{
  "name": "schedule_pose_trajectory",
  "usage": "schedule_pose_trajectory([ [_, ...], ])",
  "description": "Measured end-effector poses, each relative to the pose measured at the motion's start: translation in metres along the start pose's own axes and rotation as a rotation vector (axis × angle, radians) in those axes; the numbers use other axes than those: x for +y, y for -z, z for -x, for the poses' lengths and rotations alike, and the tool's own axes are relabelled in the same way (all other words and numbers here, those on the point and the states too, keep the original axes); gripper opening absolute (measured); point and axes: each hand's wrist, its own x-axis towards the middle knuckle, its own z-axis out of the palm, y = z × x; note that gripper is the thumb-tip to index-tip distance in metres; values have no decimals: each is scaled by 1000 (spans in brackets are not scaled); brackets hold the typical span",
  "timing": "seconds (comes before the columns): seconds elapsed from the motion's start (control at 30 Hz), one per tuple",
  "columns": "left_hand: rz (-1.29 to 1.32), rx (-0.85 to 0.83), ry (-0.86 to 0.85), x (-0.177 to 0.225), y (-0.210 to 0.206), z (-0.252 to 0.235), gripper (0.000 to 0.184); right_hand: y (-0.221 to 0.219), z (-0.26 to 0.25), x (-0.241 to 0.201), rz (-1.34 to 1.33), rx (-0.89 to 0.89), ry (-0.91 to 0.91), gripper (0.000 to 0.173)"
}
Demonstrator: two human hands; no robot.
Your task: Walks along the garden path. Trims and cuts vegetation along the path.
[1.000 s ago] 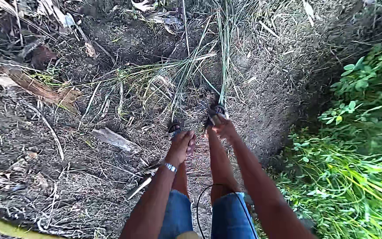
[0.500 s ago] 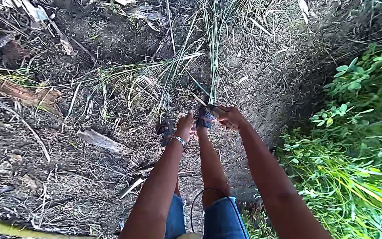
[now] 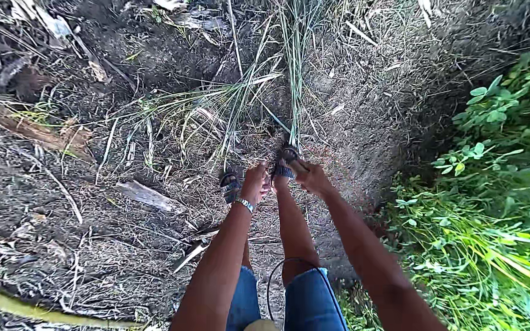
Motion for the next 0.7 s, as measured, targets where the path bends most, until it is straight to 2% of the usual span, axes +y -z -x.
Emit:
schedule_pose_trajectory([
  [0.07,-10,-1,-16,-3,10,21,48,-15,35,9,235,27,60,75],
  [0.17,26,-26,-63,-12,32,49,45,-31,91,-2,487,11,-15,84],
  [0.23,62,-5,-71,-14,39,65,47,-38,86,-10,587,-5,-59,80],
  [0.37,113,-26,-108,-15,29,90,48,-35,1,-7,440,-7,1,80],
  [0.43,102,-45,-131,-8,22,107,49,-21,3,-32,390,-14,28,78],
  [0.53,138,-73,-152,7,12,130,47,5,45,-66,403,-30,32,78],
  [0.6,228,-96,-131,16,6,143,48,8,52,-61,275,5,55,78],
  [0.7,513,-244,-152,40,-9,158,59,4,12,-41,60,19,48,80],
])
